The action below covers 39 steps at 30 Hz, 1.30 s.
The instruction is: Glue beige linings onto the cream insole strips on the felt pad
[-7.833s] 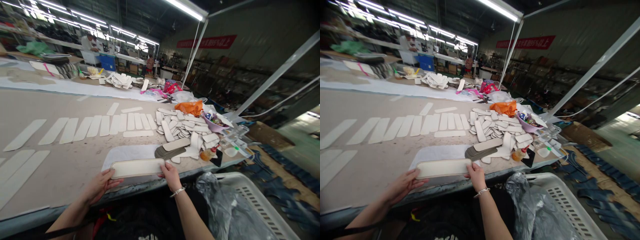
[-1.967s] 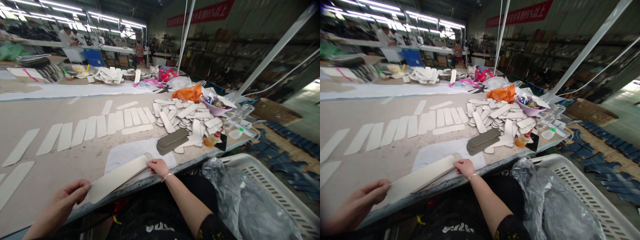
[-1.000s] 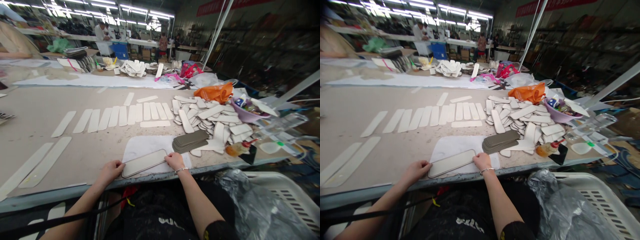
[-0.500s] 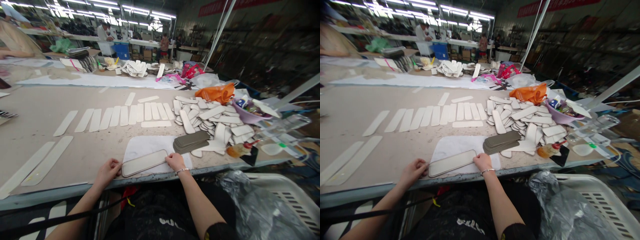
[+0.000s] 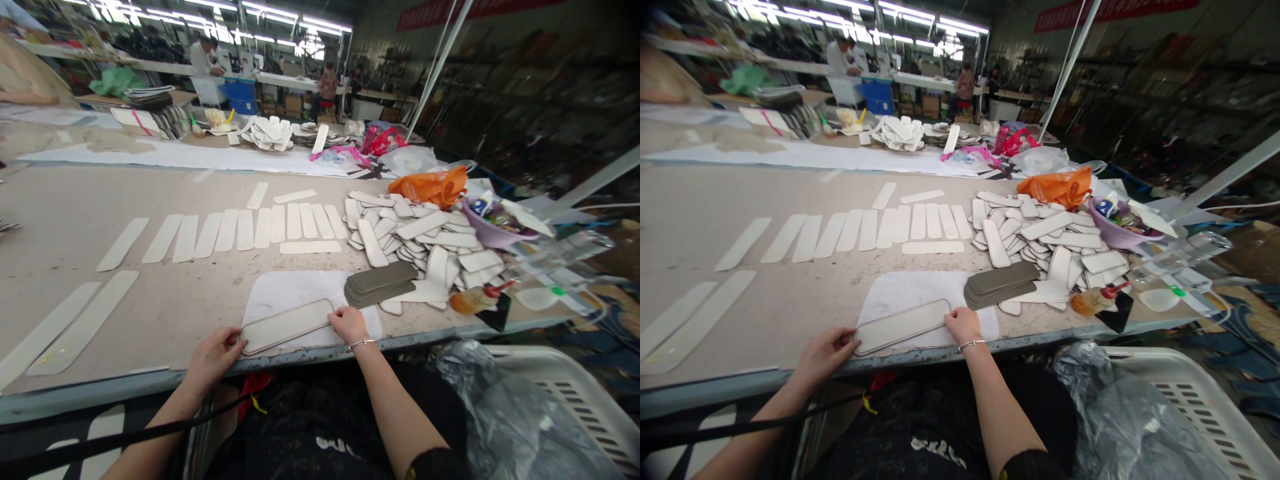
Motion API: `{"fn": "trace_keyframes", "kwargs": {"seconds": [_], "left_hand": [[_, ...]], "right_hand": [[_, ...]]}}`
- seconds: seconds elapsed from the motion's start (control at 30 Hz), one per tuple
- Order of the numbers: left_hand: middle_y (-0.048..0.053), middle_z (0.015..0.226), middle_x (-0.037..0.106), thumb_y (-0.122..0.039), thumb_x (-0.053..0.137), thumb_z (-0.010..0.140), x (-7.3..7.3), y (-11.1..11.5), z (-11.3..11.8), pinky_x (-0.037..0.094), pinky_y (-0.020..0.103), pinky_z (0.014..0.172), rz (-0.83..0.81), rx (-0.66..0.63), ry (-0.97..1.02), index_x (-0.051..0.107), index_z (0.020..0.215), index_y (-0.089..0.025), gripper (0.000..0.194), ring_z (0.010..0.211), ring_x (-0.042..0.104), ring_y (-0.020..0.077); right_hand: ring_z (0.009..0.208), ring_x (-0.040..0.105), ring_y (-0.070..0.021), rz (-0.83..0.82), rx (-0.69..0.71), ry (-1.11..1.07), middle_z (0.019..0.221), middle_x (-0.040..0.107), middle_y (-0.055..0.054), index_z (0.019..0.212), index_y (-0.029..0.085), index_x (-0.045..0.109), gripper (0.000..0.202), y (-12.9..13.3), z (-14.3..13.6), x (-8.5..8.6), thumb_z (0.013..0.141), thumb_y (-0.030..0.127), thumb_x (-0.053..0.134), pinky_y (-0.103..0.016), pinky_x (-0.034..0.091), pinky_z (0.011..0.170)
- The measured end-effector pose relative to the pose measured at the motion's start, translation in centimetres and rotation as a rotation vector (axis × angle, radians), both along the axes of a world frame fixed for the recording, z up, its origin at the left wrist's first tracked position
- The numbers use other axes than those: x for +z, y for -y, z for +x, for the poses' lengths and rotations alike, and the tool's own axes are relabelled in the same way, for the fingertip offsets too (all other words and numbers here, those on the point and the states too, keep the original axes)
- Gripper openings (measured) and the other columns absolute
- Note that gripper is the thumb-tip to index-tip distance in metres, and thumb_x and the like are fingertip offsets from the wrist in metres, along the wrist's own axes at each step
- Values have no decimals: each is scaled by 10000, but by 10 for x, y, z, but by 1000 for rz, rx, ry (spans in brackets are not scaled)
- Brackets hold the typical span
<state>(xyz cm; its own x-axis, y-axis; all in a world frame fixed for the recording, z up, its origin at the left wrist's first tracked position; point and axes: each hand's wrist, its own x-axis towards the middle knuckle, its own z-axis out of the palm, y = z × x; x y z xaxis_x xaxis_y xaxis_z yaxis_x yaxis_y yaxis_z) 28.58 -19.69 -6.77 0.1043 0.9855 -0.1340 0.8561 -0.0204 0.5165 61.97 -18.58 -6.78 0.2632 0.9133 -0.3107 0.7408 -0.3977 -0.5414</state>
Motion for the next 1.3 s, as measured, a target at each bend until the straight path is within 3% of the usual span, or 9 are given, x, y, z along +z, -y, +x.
{"fn": "trace_keyframes", "kwargs": {"seconds": [0.33,0.9,1.13,1.3], "left_hand": [[42,780,685,-579,495,711,-7,-7,-3,454,295,664,-96,64,-22,648,926,-205,458,743,632,222],[27,766,672,-581,459,719,2,-6,1,445,304,667,-165,77,-15,612,973,-204,480,737,629,221],[2,749,636,-556,475,744,-3,1,1,442,272,601,-48,72,2,540,1028,-203,457,664,610,180],[11,827,639,-521,444,793,-8,7,0,463,265,664,115,-36,33,636,968,-236,385,731,608,168]], "right_hand": [[684,604,-138,-5,-4,1,660,674,-27,666,190,688,162,-2,1,-1,736,263,560,-197,384,601],[745,620,-179,-33,43,84,744,692,-63,698,191,689,191,-6,-2,2,760,300,544,-242,403,654],[825,633,-214,-51,67,177,830,699,-113,783,164,700,252,-6,-9,10,811,308,496,-272,431,718],[863,636,-239,-57,96,234,875,697,-138,817,142,706,293,-7,-10,10,822,297,457,-296,440,751]]}}
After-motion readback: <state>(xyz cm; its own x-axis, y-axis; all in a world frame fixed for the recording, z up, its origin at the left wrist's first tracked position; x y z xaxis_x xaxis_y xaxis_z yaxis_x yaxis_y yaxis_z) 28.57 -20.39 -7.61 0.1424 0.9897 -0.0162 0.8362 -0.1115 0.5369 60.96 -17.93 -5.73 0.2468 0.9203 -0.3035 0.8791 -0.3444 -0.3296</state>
